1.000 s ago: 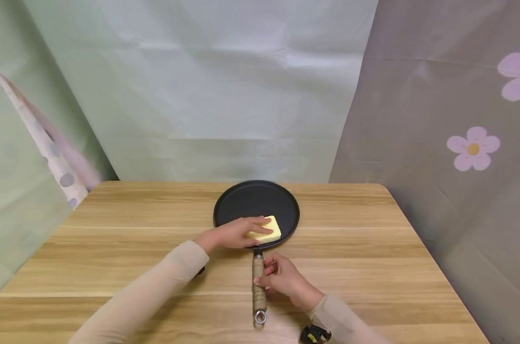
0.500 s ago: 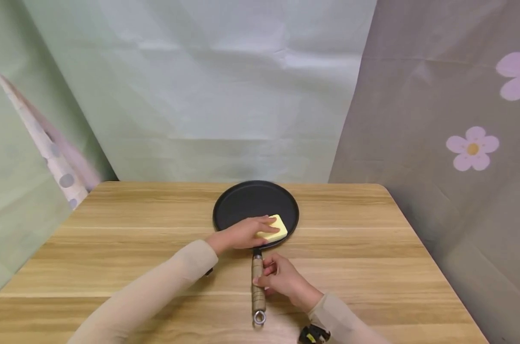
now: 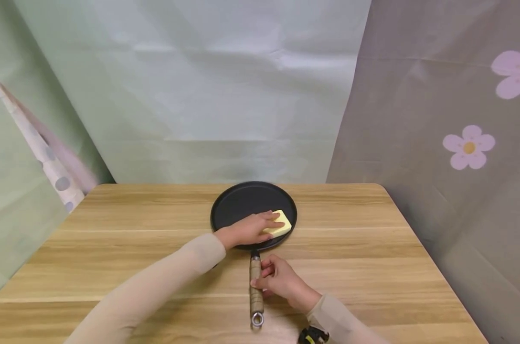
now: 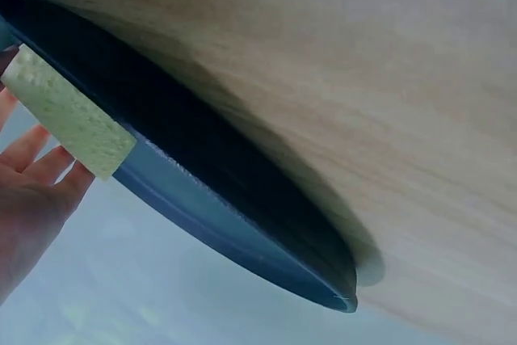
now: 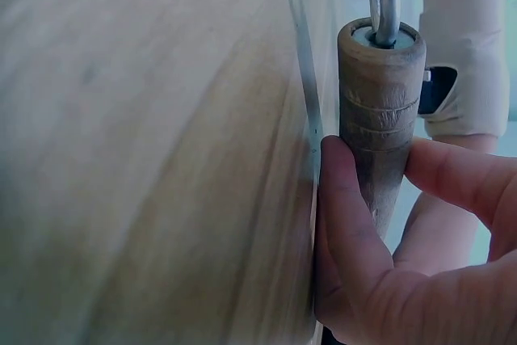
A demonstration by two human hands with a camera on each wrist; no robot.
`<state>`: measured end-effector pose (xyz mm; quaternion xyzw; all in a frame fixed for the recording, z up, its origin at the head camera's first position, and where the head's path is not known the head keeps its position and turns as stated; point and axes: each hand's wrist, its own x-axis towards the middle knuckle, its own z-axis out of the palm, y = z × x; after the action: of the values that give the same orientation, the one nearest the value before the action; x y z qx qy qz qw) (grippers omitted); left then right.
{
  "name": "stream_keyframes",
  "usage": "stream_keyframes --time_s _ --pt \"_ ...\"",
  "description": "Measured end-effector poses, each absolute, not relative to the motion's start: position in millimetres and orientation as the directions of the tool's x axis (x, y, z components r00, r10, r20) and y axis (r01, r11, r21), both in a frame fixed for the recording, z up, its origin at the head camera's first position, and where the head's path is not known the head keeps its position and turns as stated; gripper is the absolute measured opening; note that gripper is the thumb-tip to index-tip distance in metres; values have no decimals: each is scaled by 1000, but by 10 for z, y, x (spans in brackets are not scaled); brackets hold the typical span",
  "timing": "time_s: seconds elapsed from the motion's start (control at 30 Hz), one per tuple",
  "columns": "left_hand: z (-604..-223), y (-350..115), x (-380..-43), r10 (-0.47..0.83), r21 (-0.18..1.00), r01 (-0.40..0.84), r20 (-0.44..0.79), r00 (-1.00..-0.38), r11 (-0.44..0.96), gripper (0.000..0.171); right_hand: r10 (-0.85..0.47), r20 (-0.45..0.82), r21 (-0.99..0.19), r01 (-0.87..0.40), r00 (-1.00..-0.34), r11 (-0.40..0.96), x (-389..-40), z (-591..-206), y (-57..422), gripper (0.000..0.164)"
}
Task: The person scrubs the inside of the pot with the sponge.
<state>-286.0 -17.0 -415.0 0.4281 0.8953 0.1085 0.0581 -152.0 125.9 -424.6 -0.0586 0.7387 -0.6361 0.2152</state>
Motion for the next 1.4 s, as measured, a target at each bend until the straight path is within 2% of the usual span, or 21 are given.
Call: stream_keyframes --time_s 0.37,0.87,1.4 --pt "-4177 -56 -2966 756 197 736 -45 -653 648 50 -359 -251 -962 189 -899 198 -1532 -4256 1262 40" --pt "-4103 31 -3172 750 196 728 -78 -656 657 51 -362 -243 -960 171 -900 220 -1536 -4237 1262 38" --pt "-4129 82 -3380 708 216 680 -92 -701 701 53 -370 -230 -966 165 -900 199 -1544 -4274 1251 39"
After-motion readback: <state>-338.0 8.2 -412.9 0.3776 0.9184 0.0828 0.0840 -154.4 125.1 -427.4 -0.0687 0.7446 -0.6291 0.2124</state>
